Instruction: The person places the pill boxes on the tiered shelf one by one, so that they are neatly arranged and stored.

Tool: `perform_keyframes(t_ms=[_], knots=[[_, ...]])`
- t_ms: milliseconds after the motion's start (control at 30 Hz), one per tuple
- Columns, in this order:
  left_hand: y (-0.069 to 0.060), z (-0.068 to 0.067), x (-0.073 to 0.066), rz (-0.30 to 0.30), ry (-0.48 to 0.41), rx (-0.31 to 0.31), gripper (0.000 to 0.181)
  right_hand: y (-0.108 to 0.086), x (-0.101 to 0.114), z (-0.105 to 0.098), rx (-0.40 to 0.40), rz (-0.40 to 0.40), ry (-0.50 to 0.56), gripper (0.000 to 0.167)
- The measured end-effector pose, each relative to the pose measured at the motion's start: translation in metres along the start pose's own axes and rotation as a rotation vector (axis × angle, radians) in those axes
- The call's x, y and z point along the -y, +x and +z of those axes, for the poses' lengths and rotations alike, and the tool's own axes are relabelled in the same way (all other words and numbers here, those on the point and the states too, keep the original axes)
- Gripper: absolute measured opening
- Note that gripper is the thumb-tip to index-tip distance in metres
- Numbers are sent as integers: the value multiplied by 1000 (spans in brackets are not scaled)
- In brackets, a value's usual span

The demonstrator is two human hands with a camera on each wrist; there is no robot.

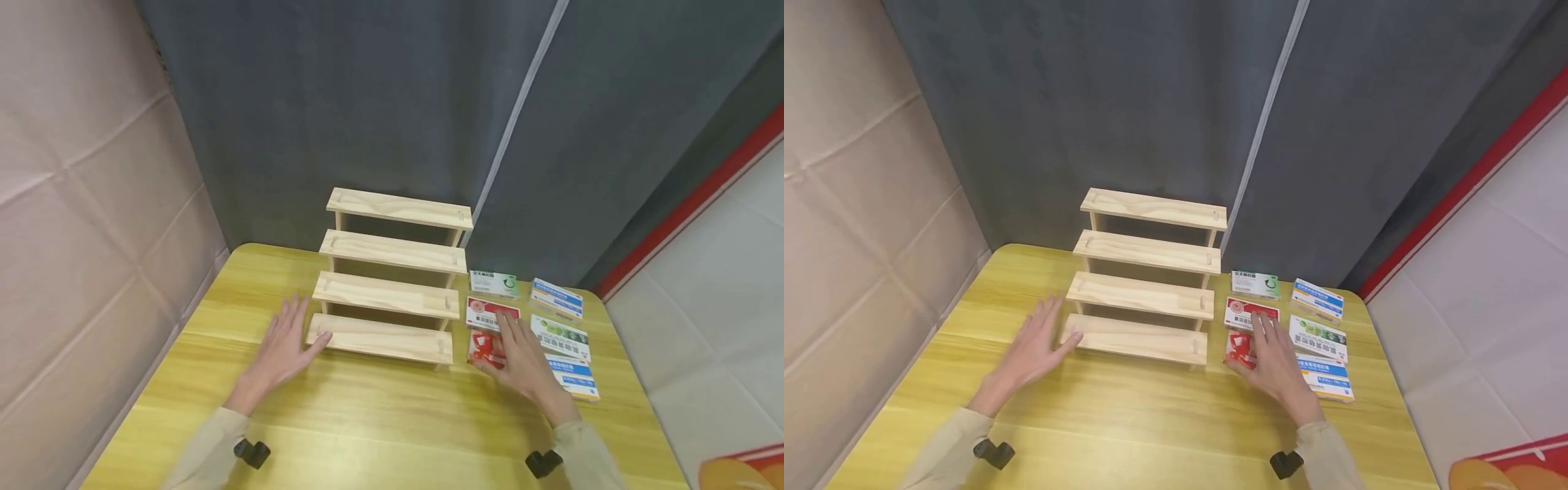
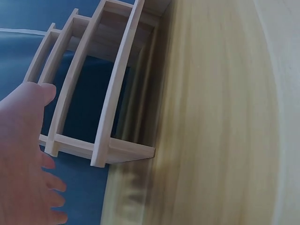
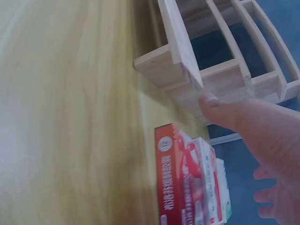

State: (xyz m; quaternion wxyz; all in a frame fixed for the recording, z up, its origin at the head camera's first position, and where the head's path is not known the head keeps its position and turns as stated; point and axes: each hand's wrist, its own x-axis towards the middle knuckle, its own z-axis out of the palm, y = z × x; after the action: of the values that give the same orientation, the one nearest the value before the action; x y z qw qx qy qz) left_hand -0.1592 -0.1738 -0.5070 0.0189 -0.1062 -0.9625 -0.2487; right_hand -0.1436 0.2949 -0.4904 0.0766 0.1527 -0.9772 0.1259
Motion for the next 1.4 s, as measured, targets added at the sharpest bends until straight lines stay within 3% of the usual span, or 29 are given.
perform_keyframes(t_ms=[167,400,600,933,1167,1400], knots=[[0,13,2,-33,-45,34,102,-8,-8,6,58,51,10,106],[2,27,5,-73,-147,63,104,-12,-15,12,55,47,-3,97],[3,37,8,-119,-215,77,106,-12,-20,17,71,65,47,92],[5,48,8,-157,-319,76,108,-16,-28,23,106,99,79,88],[5,53,8,-184,-438,40,106,-15,-33,25,135,134,114,82],[4,59,10,-195,-492,19,105,-16,-40,26,171,180,141,80]])
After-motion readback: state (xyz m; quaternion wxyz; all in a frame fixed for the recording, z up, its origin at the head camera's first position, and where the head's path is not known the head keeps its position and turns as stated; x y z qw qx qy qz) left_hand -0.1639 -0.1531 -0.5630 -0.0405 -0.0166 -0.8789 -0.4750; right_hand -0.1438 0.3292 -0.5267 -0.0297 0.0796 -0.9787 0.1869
